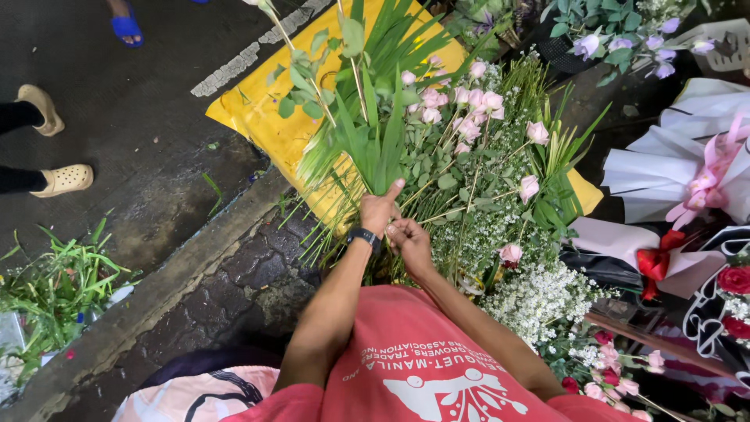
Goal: The person bundles together pink roses, white baby's breath, and long green leaves by hand, and then wraps a piece of clear adhesive tape around the stems to secure them into a bouquet.
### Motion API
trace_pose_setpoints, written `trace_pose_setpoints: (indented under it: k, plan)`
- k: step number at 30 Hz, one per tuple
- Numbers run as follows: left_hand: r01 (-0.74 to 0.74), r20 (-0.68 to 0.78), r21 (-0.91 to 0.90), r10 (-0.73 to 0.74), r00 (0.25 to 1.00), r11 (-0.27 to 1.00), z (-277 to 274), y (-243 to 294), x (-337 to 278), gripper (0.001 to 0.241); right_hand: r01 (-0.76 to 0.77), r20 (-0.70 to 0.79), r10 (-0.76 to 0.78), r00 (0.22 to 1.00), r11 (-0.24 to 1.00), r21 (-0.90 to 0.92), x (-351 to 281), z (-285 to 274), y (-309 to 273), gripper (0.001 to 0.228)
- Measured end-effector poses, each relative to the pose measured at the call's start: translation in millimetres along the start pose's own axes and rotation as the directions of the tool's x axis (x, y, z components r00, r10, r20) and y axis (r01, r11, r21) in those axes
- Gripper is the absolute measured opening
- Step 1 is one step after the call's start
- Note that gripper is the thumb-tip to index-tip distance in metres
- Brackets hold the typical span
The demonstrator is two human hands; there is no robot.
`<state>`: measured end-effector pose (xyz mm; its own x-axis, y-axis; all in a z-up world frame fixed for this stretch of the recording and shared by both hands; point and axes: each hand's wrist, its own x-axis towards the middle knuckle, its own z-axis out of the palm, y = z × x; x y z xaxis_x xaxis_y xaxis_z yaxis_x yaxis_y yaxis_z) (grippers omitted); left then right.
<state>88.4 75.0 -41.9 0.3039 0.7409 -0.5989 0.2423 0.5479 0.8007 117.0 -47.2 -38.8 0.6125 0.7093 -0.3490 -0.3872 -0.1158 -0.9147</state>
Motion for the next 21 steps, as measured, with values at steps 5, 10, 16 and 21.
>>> trace_pose_setpoints:
  k: [5, 10, 16, 21]
  plan:
    - [0.004, 0.044, -0.179, 0.004, 0.999, 0.984, 2.8, 1.4, -18.6, 0.038, -0.06, 0.004, 0.06, 0.998, 0.998, 0.002, -11.6, -4.7, -4.8, 0.009]
    - [0.056, 0.035, -0.213, -0.05, 0.998, 0.975, 6.5, -6.1, -20.3, 0.038, -0.046, 0.009, 0.046, 0.999, 0.997, -0.054, -17.4, -16.0, -3.2, 0.008]
    - [0.106, 0.105, -0.252, -0.082, 0.991, 0.962, 2.3, 20.3, -42.8, 0.063, -0.076, -0.016, 0.075, 0.997, 0.996, -0.051, -23.4, -14.2, -12.6, 0.006]
    - [0.071, 0.117, -0.331, -0.033, 0.993, 0.941, 6.6, 11.4, -29.7, 0.055, -0.055, -0.023, 0.053, 0.998, 0.997, -0.051, -25.3, -14.8, -13.9, 0.006]
